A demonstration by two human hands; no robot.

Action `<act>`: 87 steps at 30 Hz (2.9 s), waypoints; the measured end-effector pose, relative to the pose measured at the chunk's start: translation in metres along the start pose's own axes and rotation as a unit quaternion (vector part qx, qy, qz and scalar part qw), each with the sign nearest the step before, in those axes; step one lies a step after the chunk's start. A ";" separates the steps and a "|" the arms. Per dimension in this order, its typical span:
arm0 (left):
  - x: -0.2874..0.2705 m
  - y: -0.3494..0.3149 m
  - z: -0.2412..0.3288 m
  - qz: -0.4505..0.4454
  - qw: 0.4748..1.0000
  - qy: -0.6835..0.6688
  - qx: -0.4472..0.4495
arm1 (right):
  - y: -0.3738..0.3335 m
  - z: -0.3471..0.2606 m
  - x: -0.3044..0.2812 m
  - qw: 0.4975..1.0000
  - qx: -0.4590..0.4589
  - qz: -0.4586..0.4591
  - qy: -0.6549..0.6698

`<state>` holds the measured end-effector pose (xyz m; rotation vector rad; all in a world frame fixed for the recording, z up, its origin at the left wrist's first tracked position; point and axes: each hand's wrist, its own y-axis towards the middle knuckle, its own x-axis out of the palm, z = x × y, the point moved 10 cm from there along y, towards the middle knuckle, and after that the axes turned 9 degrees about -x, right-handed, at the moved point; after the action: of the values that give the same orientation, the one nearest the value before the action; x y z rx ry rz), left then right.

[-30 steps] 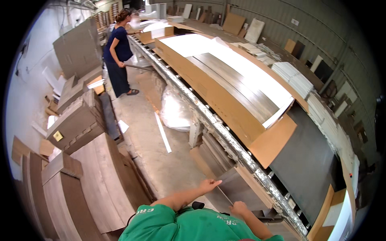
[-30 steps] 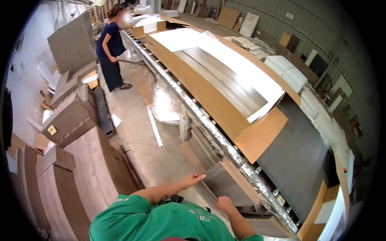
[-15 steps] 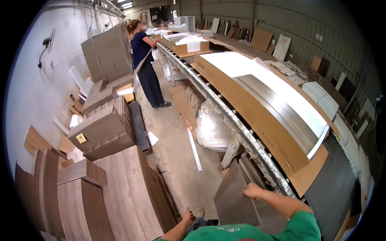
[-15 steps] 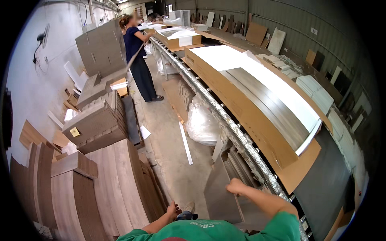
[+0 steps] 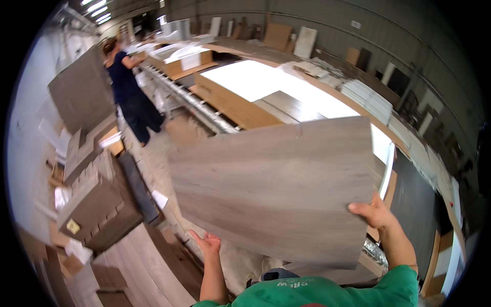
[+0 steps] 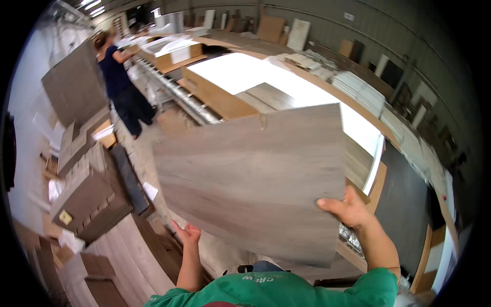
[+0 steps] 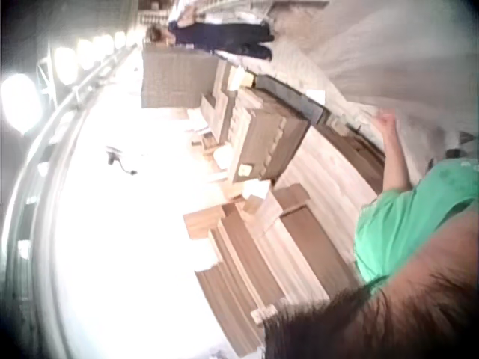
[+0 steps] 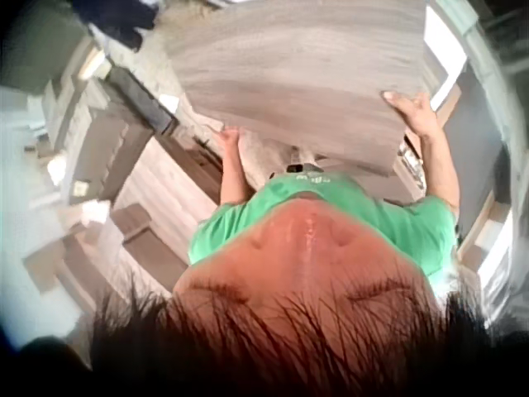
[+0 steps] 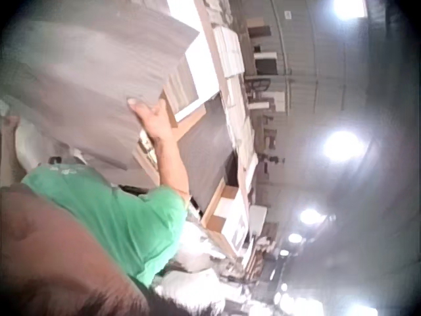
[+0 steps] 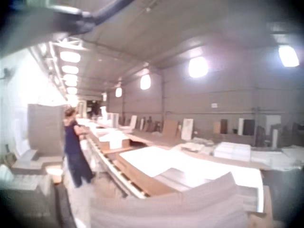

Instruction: The person places wooden panels into a shipping box and adds foam protective inserts around the edges.

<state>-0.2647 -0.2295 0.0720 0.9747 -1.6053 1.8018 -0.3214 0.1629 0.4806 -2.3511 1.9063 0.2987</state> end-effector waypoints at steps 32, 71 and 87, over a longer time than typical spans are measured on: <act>0.490 0.171 -0.322 -0.188 0.825 0.507 -0.163 | 0.077 0.204 -0.374 0.715 0.276 0.419 -0.487; 0.602 0.231 -0.362 -0.334 -0.130 0.821 0.445 | -0.017 0.156 -0.316 0.575 0.245 0.424 -0.655; 0.544 0.198 -0.437 -0.525 -0.131 0.778 0.319 | -0.123 0.067 -0.062 0.457 0.190 0.645 -0.582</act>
<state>-0.8172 0.1307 0.3736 -0.3838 1.5529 0.5500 -0.2194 0.2617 0.4229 0.2882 1.8956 0.9978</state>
